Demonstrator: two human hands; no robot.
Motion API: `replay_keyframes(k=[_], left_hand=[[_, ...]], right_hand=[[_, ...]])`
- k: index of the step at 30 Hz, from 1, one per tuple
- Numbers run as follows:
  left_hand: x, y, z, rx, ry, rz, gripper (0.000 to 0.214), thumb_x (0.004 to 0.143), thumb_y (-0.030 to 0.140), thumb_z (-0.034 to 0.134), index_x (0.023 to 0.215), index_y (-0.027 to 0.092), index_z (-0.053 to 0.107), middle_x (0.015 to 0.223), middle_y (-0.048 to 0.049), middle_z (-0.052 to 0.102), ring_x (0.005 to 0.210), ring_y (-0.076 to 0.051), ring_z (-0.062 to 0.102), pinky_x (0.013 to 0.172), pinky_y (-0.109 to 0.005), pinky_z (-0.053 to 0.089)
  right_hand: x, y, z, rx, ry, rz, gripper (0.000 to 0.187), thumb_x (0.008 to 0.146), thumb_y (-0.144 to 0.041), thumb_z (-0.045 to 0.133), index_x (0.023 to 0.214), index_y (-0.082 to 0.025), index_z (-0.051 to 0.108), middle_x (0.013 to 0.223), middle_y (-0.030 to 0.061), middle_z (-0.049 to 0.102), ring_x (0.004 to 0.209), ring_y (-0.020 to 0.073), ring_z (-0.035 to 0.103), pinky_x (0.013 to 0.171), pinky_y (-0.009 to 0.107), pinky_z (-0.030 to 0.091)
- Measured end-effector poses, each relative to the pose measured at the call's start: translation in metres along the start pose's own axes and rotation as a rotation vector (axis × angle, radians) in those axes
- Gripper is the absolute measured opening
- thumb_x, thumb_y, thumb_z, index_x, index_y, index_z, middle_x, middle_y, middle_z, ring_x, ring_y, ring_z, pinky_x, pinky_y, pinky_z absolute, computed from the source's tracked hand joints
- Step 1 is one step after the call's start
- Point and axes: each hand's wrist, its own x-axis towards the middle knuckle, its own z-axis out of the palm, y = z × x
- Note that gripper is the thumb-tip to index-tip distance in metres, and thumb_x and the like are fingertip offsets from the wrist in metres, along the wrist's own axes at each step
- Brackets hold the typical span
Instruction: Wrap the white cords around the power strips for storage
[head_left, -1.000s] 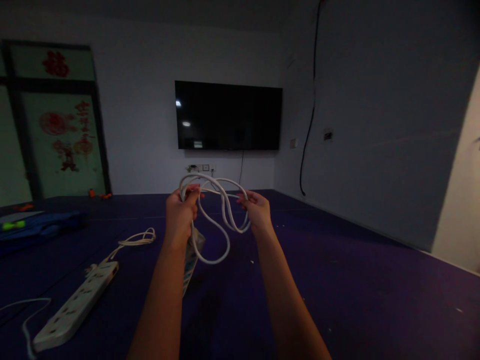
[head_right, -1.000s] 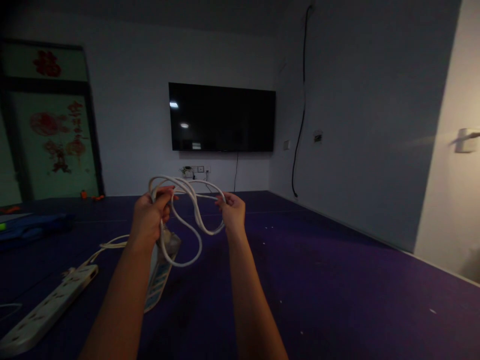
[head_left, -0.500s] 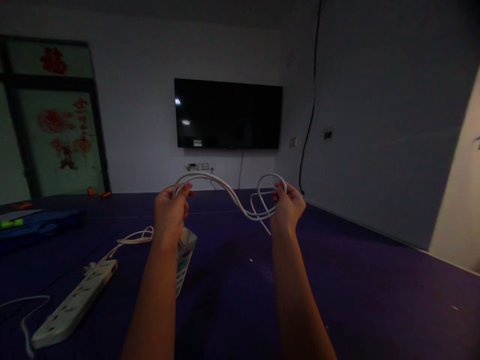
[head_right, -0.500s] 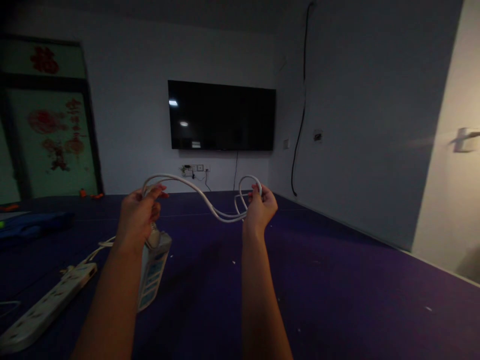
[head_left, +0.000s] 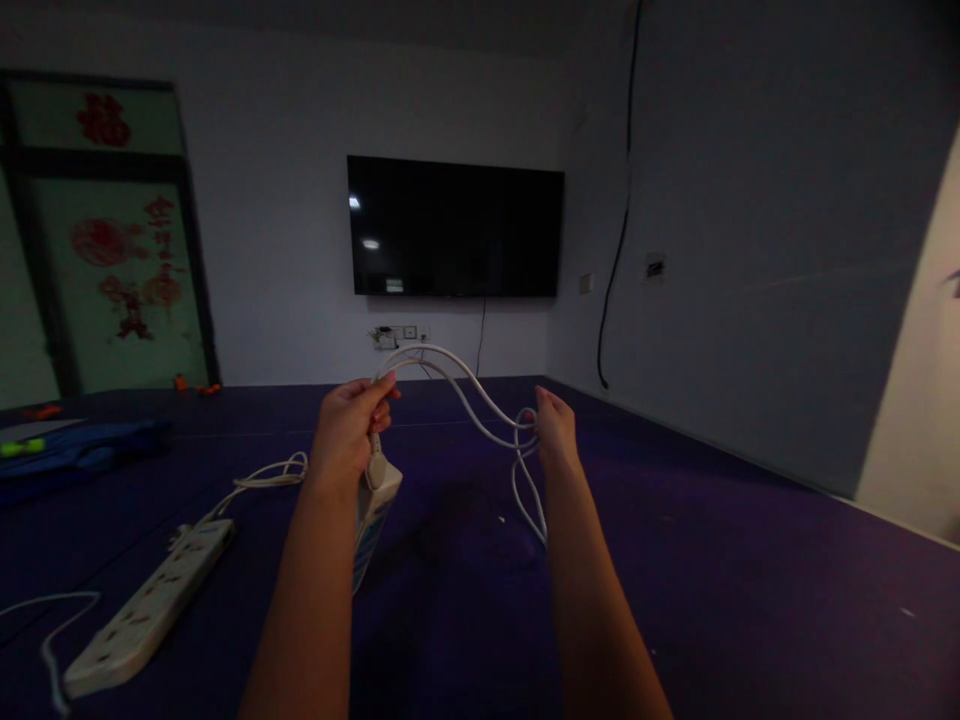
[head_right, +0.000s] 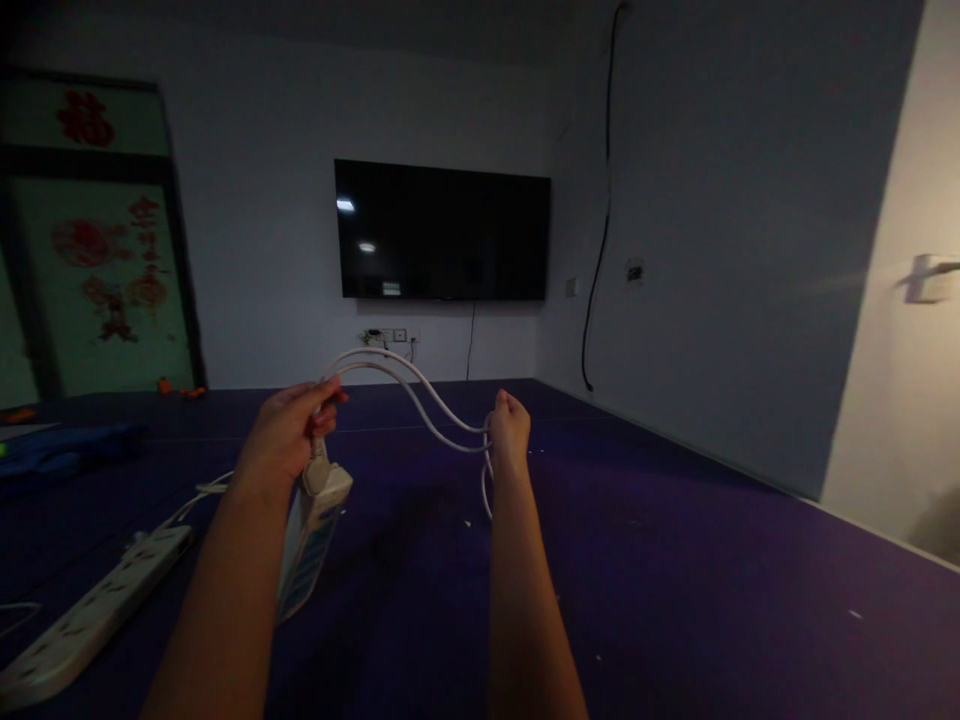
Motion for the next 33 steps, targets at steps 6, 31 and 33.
replay_keyframes(k=[6,31,33], left_hand=[[0.007,-0.006,-0.002,-0.088,0.024,0.000,0.015,0.054,0.020,0.071,0.057,0.010,0.060,0.056,-0.0026,0.060,0.040,-0.004,0.042,0.036,-0.016,0.027],[0.009,-0.011,0.001,-0.084,0.132,0.019,0.016,0.051,0.022,0.067,0.061,0.010,0.062,0.055,-0.0001,0.060,0.039,-0.005,0.045,0.038,-0.016,0.034],[0.007,-0.012,0.003,-0.073,0.117,0.005,0.019,0.050,0.024,0.068,0.063,0.011,0.062,0.056,0.0004,0.060,0.039,-0.005,0.045,0.037,-0.017,0.033]], right_hand=[[-0.010,0.016,0.000,-0.354,-0.062,0.122,0.040,0.081,-0.044,0.048,0.094,-0.010,0.063,0.074,0.0087,0.060,0.062,0.0192,0.061,0.058,0.034,0.049],[-0.099,-0.058,0.074,-0.168,-0.928,-0.278,0.038,0.080,-0.050,0.055,0.081,-0.014,0.068,0.067,0.0028,0.065,0.056,0.0104,0.057,0.052,0.020,0.039],[-0.103,-0.060,0.074,-0.168,-1.016,-0.245,0.038,0.076,-0.050,0.059,0.075,-0.013,0.067,0.061,0.0011,0.063,0.053,0.0093,0.054,0.051,0.019,0.037]])
